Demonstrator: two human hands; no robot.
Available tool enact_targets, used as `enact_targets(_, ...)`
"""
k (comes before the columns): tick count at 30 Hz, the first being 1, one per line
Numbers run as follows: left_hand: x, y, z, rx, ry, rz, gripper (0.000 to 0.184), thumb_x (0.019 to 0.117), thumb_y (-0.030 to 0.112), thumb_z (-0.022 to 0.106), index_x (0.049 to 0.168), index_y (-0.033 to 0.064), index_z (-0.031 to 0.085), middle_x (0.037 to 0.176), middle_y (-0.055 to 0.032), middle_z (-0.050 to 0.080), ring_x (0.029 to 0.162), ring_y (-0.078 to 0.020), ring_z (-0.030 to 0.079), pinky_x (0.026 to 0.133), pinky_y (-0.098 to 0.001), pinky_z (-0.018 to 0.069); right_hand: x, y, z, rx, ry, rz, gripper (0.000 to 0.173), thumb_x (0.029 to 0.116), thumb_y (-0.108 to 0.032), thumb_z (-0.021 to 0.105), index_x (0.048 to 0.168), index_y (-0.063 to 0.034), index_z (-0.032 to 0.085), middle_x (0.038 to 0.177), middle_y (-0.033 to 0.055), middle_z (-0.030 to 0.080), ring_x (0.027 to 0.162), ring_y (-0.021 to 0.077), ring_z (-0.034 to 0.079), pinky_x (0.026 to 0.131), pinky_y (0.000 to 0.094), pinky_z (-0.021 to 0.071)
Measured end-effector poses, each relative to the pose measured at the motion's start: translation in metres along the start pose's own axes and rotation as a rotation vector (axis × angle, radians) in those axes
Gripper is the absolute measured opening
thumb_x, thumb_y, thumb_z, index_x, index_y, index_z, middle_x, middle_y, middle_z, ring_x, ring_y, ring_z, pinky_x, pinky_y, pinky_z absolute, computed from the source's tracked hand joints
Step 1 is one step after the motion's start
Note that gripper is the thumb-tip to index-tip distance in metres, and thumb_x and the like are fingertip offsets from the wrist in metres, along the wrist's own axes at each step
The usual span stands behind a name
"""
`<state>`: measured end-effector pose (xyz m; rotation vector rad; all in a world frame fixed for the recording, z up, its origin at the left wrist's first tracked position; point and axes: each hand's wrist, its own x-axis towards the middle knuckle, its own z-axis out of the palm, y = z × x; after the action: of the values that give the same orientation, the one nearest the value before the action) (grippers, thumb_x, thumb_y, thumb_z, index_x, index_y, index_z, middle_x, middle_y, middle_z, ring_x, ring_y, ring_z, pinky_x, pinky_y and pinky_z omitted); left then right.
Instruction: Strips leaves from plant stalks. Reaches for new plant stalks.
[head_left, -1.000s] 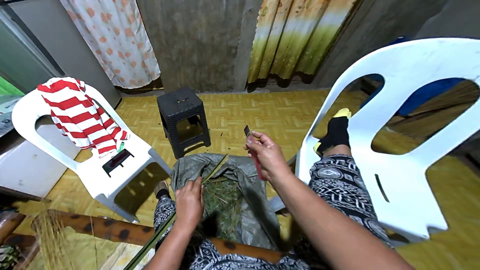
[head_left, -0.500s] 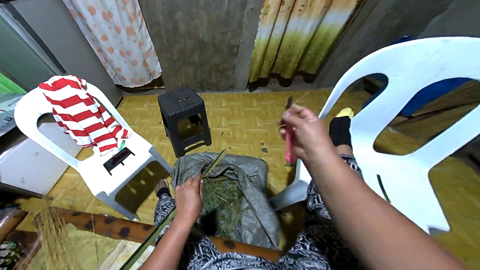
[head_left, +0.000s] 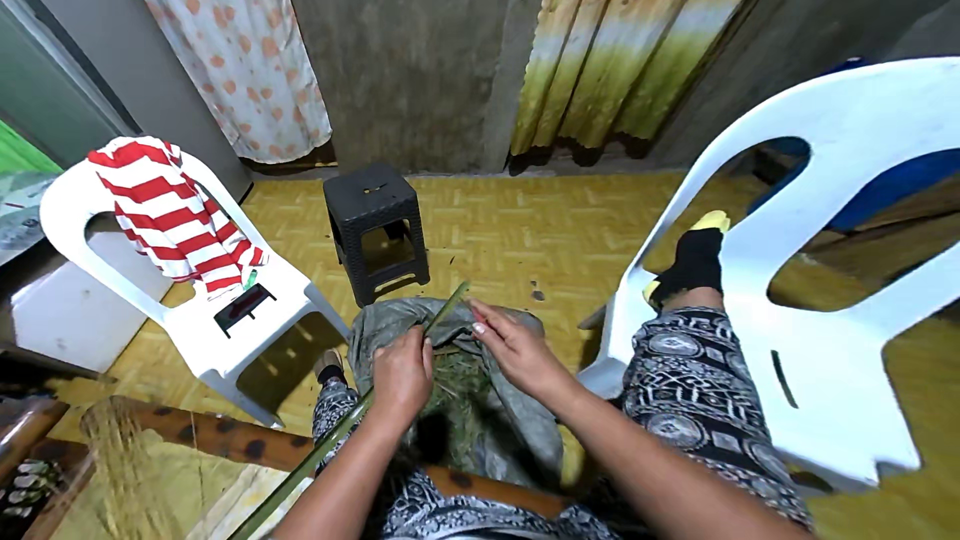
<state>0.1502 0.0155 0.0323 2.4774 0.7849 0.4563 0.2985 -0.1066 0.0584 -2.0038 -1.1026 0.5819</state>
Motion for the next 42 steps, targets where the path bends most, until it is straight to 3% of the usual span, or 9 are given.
enact_targets(4,0.005,0.001,0.01,0.035,0.095,0.075,0.035,0.1077,0.024,0.049,0.122,0.0019,0.073,0.102,-0.0167,0.077,0.094,-0.0343,0.075,0.083,-0.0575,0.0548,-0.004,-0.007,0.009,-0.138,0.022,-0.018,0.047,0.1119,-0.023,0.04,0.151,0.0007,0.047,0.14,0.0255,0.059,0.127,0.0373,0.061,0.109,0.0507,0.0463)
enact_targets(8,0.007,0.006,0.01,0.08,0.054,0.035,0.035,0.1085,0.023,0.047,0.119,0.0018,0.073,0.103,-0.0171,0.077,0.096,-0.0349,0.074,0.085,-0.0571,0.0537,-0.009,-0.012,0.02,-0.207,-0.013,-0.02,0.047,0.1122,-0.026,0.04,0.151,-0.0006,0.048,0.134,0.0249,0.062,0.121,0.0383,0.064,0.105,0.0522,0.0492)
enact_targets(13,0.008,0.01,0.01,0.103,0.058,0.028,0.03,0.1055,0.018,0.05,0.107,-0.0019,0.073,0.096,-0.0178,0.075,0.091,-0.0345,0.074,0.081,-0.0548,0.0541,-0.011,-0.015,0.028,-0.279,-0.054,-0.01,0.048,0.1127,-0.028,0.037,0.151,-0.0014,0.048,0.132,0.0242,0.063,0.119,0.0391,0.065,0.103,0.0539,0.0501)
enact_targets(19,0.007,0.008,0.012,0.107,0.067,0.033,0.031,0.1057,0.019,0.051,0.102,-0.0016,0.073,0.095,-0.0172,0.076,0.09,-0.0336,0.075,0.081,-0.0542,0.0548,-0.007,-0.016,0.029,-0.413,-0.036,0.003,0.049,0.1122,-0.03,0.038,0.153,-0.0049,0.048,0.13,0.0243,0.065,0.121,0.0418,0.063,0.104,0.0572,0.0472)
enact_targets(24,0.006,0.005,0.018,0.126,0.125,0.074,0.03,0.1057,0.02,0.052,0.102,0.0,0.074,0.091,-0.0159,0.076,0.085,-0.0328,0.075,0.076,-0.0527,0.0561,-0.004,-0.017,0.028,-0.476,-0.022,0.029,0.048,0.1117,-0.029,0.04,0.152,-0.0055,0.049,0.129,0.0234,0.065,0.121,0.0419,0.062,0.104,0.0576,0.0464)
enact_targets(28,0.004,0.004,0.014,0.084,0.067,0.053,0.032,0.1067,0.019,0.05,0.116,-0.0004,0.074,0.103,-0.0173,0.077,0.096,-0.0343,0.075,0.086,-0.0553,0.0555,-0.002,-0.012,0.025,-0.488,0.02,0.013,0.046,0.1114,-0.028,0.04,0.149,-0.0046,0.052,0.126,0.0248,0.065,0.119,0.0432,0.063,0.102,0.0589,0.0472)
enact_targets(32,-0.001,-0.003,0.009,0.035,-0.032,0.05,0.035,0.1084,0.022,0.048,0.12,-0.0005,0.072,0.11,-0.0186,0.075,0.103,-0.0352,0.073,0.093,-0.0569,0.0527,0.002,-0.006,0.018,-0.508,0.05,-0.002,0.045,0.111,-0.028,0.042,0.147,-0.0049,0.054,0.125,0.0244,0.067,0.118,0.0433,0.064,0.101,0.0594,0.0477)
enact_targets(42,-0.012,-0.014,0.013,0.011,0.104,0.124,0.029,0.1052,0.017,0.053,0.114,0.0,0.075,0.098,-0.0177,0.076,0.091,-0.0343,0.075,0.082,-0.0557,0.0567,0.022,0.001,-0.006,-0.551,0.173,0.021,0.042,0.1113,-0.027,0.043,0.146,-0.0065,0.055,0.121,0.025,0.067,0.114,0.045,0.064,0.097,0.062,0.0478)
